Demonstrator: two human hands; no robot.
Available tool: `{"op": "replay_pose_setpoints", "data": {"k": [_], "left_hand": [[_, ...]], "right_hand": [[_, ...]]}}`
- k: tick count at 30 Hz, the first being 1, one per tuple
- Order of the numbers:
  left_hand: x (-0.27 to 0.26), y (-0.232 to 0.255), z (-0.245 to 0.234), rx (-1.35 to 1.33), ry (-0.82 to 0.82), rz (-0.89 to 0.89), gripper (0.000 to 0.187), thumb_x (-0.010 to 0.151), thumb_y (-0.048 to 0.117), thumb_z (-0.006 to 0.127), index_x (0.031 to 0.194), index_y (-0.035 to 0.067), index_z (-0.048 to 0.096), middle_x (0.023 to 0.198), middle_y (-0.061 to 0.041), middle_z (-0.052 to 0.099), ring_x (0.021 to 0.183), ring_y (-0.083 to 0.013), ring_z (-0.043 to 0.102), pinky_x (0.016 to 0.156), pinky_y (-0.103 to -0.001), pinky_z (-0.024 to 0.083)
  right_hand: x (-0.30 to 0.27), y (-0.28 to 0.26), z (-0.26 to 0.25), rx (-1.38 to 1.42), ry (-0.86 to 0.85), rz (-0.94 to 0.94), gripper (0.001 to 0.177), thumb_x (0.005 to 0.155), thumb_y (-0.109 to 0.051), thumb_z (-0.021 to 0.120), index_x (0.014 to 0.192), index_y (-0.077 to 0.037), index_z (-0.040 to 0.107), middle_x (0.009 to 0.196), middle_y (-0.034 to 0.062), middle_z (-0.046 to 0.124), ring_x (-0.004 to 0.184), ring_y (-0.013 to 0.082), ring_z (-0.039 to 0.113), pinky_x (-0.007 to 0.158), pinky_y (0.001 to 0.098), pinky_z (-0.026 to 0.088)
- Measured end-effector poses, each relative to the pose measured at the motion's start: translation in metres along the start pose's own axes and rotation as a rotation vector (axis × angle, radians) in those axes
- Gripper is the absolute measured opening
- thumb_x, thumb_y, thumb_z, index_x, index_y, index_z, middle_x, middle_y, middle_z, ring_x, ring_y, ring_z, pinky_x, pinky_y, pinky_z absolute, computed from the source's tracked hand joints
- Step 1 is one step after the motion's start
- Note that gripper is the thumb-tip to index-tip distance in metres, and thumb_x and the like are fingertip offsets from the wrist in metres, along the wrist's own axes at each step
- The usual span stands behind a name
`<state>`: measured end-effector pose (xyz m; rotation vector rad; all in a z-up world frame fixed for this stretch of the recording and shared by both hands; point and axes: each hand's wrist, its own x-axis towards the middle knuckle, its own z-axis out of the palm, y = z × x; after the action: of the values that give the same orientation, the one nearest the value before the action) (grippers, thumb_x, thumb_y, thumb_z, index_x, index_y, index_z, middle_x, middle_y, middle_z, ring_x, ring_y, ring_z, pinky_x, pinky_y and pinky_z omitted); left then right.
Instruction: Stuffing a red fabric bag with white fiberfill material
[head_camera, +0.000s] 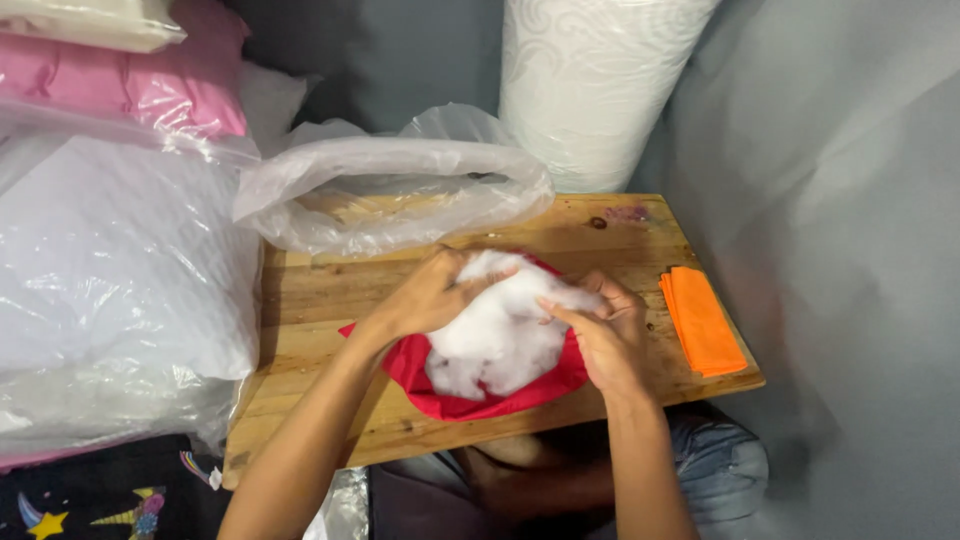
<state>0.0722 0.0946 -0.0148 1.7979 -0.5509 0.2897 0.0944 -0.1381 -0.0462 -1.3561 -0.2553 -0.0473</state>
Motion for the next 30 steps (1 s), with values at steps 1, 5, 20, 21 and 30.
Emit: {"op": "replay_pose_setpoints", "data": {"k": [1, 5, 20, 21, 30], "left_hand": [[-0.002, -0.001, -0.004, -0.006, 0.006, -0.003, 0.030, 0.096, 0.024, 0.066, 0.076, 0.001, 0.065, 0.057, -0.015, 0.066, 0.053, -0.0247, 0.064, 0.056, -0.039, 0.052], [-0.009, -0.008, -0.015, -0.103, 0.017, -0.288, 0.045, 0.096, 0.041, 0.068, 0.068, 0.006, 0.068, 0.057, -0.005, 0.063, 0.053, -0.0175, 0.059, 0.055, -0.033, 0.050], [-0.003, 0.010, -0.028, -0.968, 0.590, -0.512, 0.028, 0.083, 0.032, 0.084, 0.084, 0.005, 0.074, 0.072, -0.005, 0.071, 0.059, -0.0113, 0.066, 0.055, -0.025, 0.057], [-0.001, 0.010, -0.027, -0.940, 0.599, -0.519, 0.028, 0.083, 0.033, 0.084, 0.085, 0.006, 0.075, 0.072, -0.005, 0.072, 0.060, -0.0115, 0.067, 0.057, -0.026, 0.057], [-0.003, -0.003, -0.019, -0.865, 0.599, -0.510, 0.027, 0.082, 0.031, 0.084, 0.087, 0.006, 0.074, 0.069, -0.008, 0.069, 0.053, -0.0129, 0.065, 0.048, -0.026, 0.057]], "right_hand": [[0.008, 0.013, -0.019, -0.007, -0.004, 0.004, 0.027, 0.070, 0.015, 0.081, 0.081, -0.002, 0.064, 0.088, 0.0126, 0.076, 0.081, 0.0154, 0.074, 0.076, 0.0290, 0.062], [0.013, 0.015, -0.054, 0.226, -0.050, -0.020, 0.027, 0.076, 0.018, 0.069, 0.092, -0.003, 0.064, 0.101, 0.0180, 0.076, 0.096, 0.0269, 0.077, 0.086, 0.0399, 0.066], [0.006, -0.027, -0.042, -0.144, -0.241, -0.103, 0.029, 0.088, 0.008, 0.068, 0.115, -0.003, 0.065, 0.107, 0.0131, 0.072, 0.096, 0.0217, 0.072, 0.085, 0.0384, 0.064], [0.007, -0.020, -0.035, -0.304, -0.380, -0.054, 0.035, 0.087, 0.007, 0.070, 0.122, -0.001, 0.066, 0.106, 0.0134, 0.073, 0.094, 0.0198, 0.072, 0.081, 0.0372, 0.064], [0.008, -0.057, 0.004, -0.878, -0.709, -0.271, 0.031, 0.090, -0.015, 0.076, 0.120, -0.008, 0.069, 0.111, 0.0141, 0.071, 0.097, 0.0303, 0.073, 0.081, 0.0402, 0.060]]}}
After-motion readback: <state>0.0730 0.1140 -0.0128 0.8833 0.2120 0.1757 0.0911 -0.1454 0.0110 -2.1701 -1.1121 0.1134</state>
